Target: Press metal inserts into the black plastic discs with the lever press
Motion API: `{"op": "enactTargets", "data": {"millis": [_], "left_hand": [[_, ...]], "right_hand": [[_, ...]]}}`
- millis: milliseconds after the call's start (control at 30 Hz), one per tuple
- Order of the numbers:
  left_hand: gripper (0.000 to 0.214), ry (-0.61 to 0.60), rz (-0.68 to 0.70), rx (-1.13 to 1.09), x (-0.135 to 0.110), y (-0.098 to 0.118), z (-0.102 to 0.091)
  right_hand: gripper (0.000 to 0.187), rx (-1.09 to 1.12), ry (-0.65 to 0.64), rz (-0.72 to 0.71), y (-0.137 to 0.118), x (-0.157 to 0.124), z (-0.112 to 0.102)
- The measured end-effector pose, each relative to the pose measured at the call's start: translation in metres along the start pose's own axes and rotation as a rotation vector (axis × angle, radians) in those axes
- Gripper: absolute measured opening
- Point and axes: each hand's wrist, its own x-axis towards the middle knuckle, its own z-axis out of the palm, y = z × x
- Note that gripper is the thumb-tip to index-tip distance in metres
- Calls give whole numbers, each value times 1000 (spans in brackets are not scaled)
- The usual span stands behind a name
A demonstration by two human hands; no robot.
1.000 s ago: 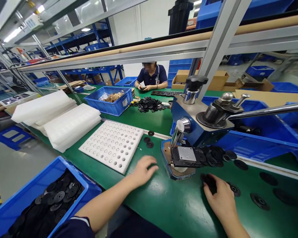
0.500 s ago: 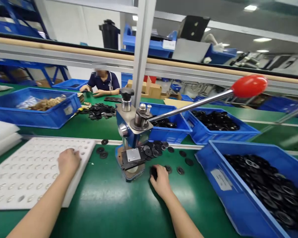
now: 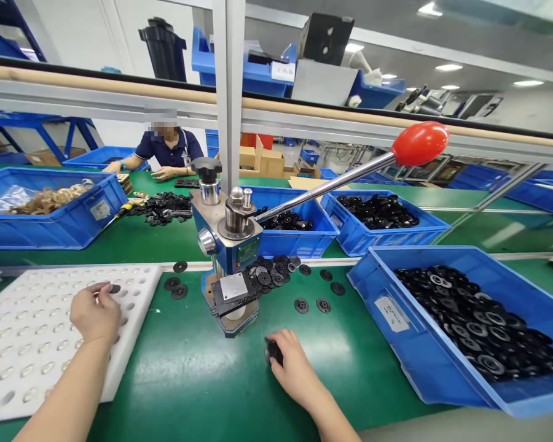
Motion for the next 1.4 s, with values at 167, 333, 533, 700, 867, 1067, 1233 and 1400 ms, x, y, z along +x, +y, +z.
{"op": "enactTargets", "data": {"millis": [167,333,533,700,867,1067,1233,1400], "left_hand": [[10,88,-92,-294,-23,41,-7],[27,-270,-201,-613,-96,72,-2],[33,-817,-89,-570,-212,41,30],[20,-872,177,-355,-247,12,47],[12,-930,324,-312,-243,14,40],[14,-989,387,-337,-242,15,36],[13,-980,353,-334,-244,15,39],[16,-970,355,-325,-243,17,38]], "right_hand": [[48,1,-58,21,-10,-28,7],[43,-31,-159,116,-20,-34,7],[36,-53,-252,217,-31,-21,2],[11,63,-186,206,-18,-10,14],[24,446,-94,270,-4,0,41],[38,438,64,60,-15,4,55],[29,260,166,-292,-25,1,52],[28,276,186,-337,-26,-2,51]]}}
